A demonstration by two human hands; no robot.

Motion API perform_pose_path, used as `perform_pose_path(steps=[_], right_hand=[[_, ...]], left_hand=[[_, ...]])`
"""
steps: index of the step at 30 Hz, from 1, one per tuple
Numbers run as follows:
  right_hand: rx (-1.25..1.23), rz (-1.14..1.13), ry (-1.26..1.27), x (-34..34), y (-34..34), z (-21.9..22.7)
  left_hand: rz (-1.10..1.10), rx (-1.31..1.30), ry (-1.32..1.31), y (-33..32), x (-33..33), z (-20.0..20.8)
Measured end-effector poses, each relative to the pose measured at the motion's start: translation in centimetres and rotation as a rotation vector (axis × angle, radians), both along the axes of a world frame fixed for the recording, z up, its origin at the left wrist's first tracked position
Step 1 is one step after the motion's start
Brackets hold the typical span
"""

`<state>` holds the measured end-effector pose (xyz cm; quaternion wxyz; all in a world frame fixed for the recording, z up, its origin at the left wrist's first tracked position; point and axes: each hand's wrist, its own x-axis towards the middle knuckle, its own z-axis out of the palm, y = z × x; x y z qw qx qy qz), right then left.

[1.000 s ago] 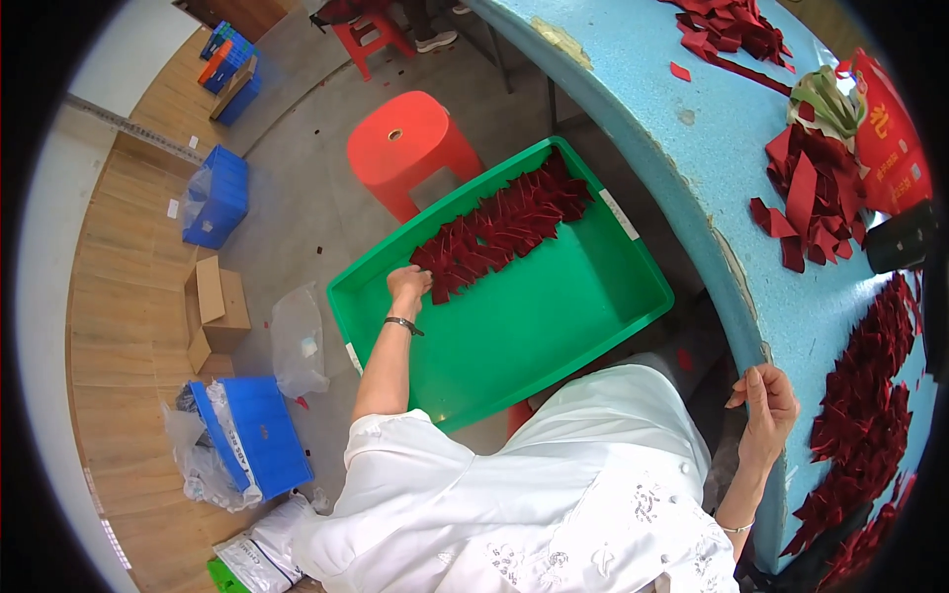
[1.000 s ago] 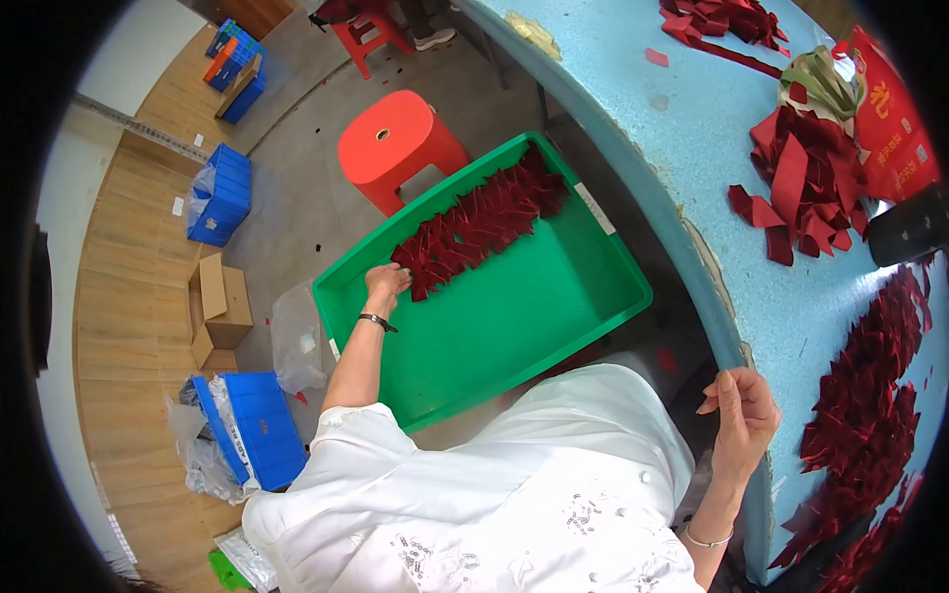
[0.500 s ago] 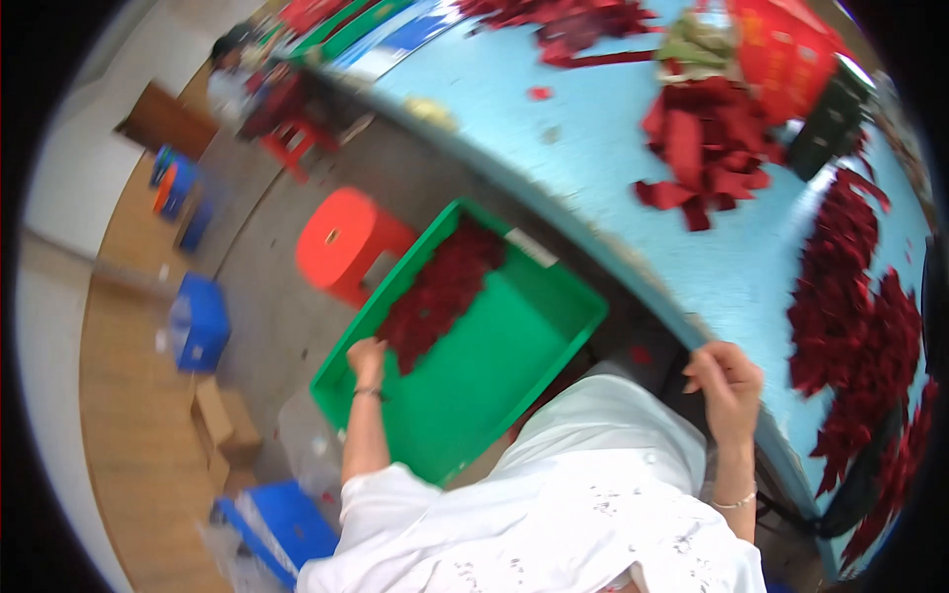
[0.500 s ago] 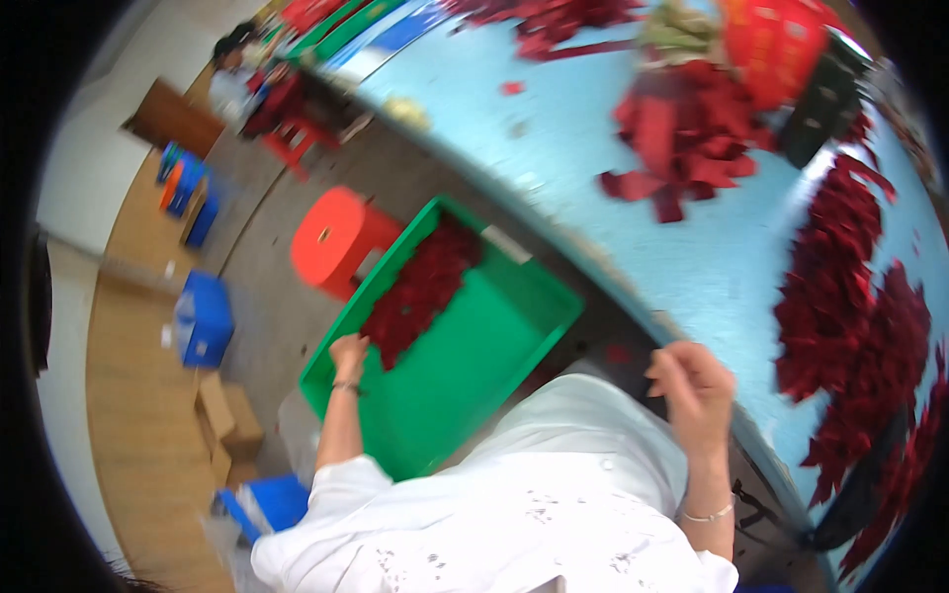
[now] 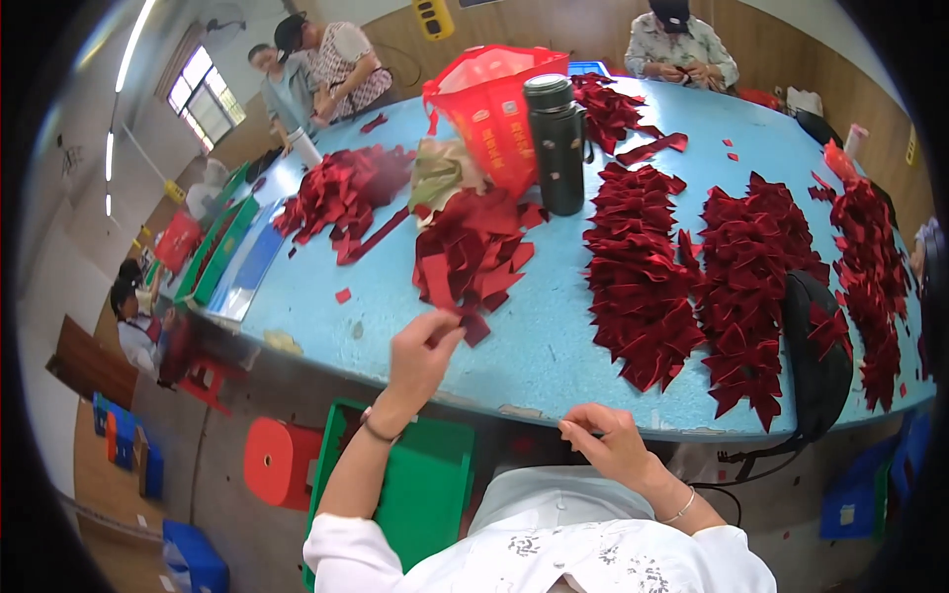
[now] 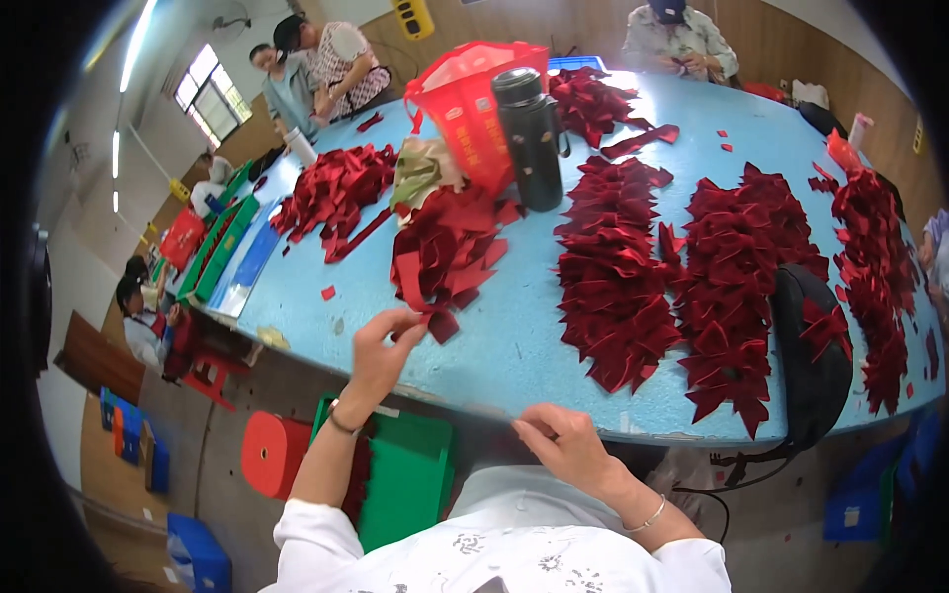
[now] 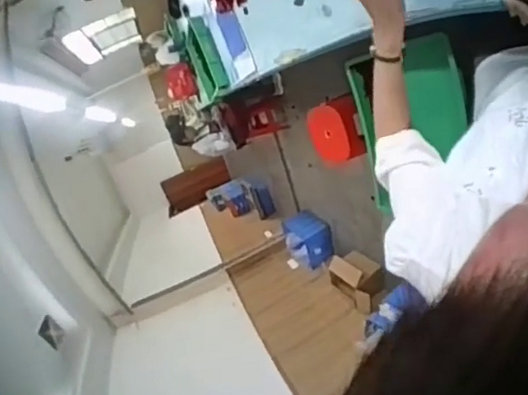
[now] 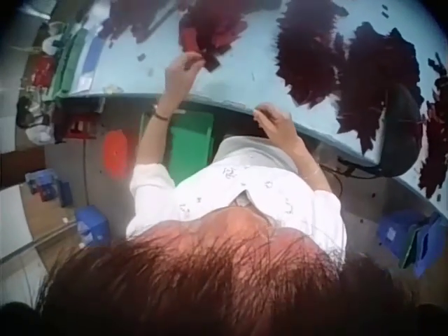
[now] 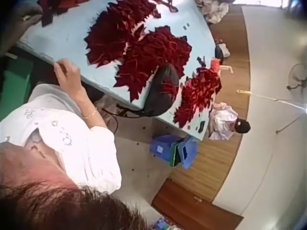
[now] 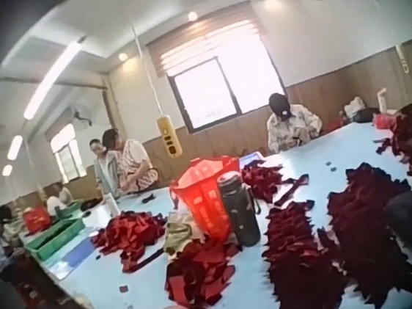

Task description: Assembling red fabric bows at a factory workbench.

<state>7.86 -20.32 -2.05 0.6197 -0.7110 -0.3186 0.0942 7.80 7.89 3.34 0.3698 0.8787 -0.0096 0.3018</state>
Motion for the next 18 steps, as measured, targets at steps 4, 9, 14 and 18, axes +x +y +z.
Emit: perform_pose_path(steps=[4, 9, 14, 18], right_hand=[[0.010, -0.107, 0.000, 0.1, -2.7, 0.4], [0.020, -0.154, 0.124, 0.3, -4.4, -0.1], [0.046, -0.115, 0.114, 1.0, -3.9, 0.1], [0.061, -0.086, 0.104, 1.9, -3.2, 0.0]], left_hand=[[0.060, 0.035, 0.045, -0.6, 9.6, -0.6], [0.317, 0.477, 0.069, 3.1, 15.2, -4.5], [0.143, -0.401, 0.324, 8.8, 17.0, -3.6], [-0.070, -0.770, 0.171, 8.9, 16.1, 2.9]])
